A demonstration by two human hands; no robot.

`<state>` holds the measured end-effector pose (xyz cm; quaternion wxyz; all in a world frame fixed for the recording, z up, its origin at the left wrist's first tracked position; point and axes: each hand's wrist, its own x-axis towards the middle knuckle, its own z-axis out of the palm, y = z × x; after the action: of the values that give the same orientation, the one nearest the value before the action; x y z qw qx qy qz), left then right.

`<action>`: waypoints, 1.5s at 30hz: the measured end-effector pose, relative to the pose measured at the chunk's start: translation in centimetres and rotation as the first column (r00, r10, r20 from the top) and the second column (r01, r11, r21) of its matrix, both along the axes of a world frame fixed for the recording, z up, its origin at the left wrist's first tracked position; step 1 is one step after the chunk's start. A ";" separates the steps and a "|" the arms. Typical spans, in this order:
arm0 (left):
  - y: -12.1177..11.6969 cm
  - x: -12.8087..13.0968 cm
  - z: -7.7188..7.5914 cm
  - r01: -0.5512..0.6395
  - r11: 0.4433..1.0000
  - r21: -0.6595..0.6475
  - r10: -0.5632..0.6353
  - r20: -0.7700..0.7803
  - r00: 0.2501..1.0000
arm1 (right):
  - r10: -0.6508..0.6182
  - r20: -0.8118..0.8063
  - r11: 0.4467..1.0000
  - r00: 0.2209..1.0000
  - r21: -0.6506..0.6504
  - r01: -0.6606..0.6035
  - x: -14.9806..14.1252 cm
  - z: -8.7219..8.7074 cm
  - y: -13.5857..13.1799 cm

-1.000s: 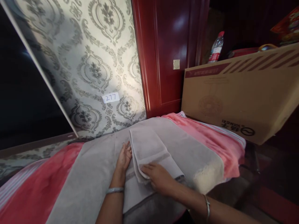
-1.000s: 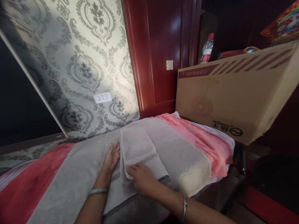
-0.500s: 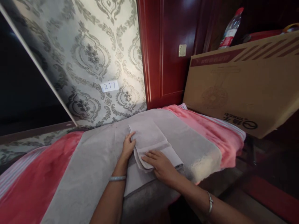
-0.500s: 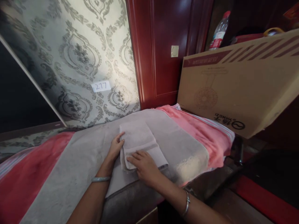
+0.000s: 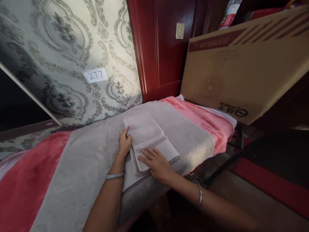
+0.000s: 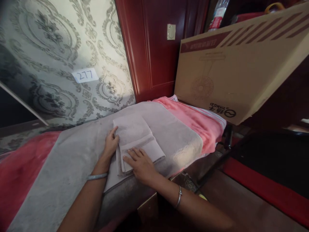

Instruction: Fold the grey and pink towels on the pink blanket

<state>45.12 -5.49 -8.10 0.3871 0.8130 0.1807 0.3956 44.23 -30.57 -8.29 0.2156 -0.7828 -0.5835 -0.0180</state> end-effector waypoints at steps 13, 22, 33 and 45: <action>0.1 -0.1 -0.2 0.003 0.986 -0.165 -0.004 -0.006 1.000 | 0.112 -0.082 0.992 0.990 -0.054 -0.117 3.1 3.0 -2.0; -0.4 0.0 -0.2 -0.053 0.992 -0.117 0.043 -0.084 0.996 | -0.135 0.017 0.972 0.991 -0.193 0.136 6.4 0.7 -2.4; -0.6 -1.1 -0.1 -0.172 0.969 0.176 0.178 -0.013 0.984 | 0.184 -0.046 0.976 0.982 -0.113 -0.188 5.6 2.0 1.3; 0.5 6.6 2.8 0.317 0.906 0.279 -0.098 -0.592 0.800 | 0.199 -0.130 0.973 0.971 -0.093 -0.212 5.6 1.2 1.1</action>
<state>51.76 -5.00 -5.30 0.2000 0.9654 0.1188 0.1176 49.84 -29.52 -7.09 0.2091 -0.7280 -0.6476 0.0826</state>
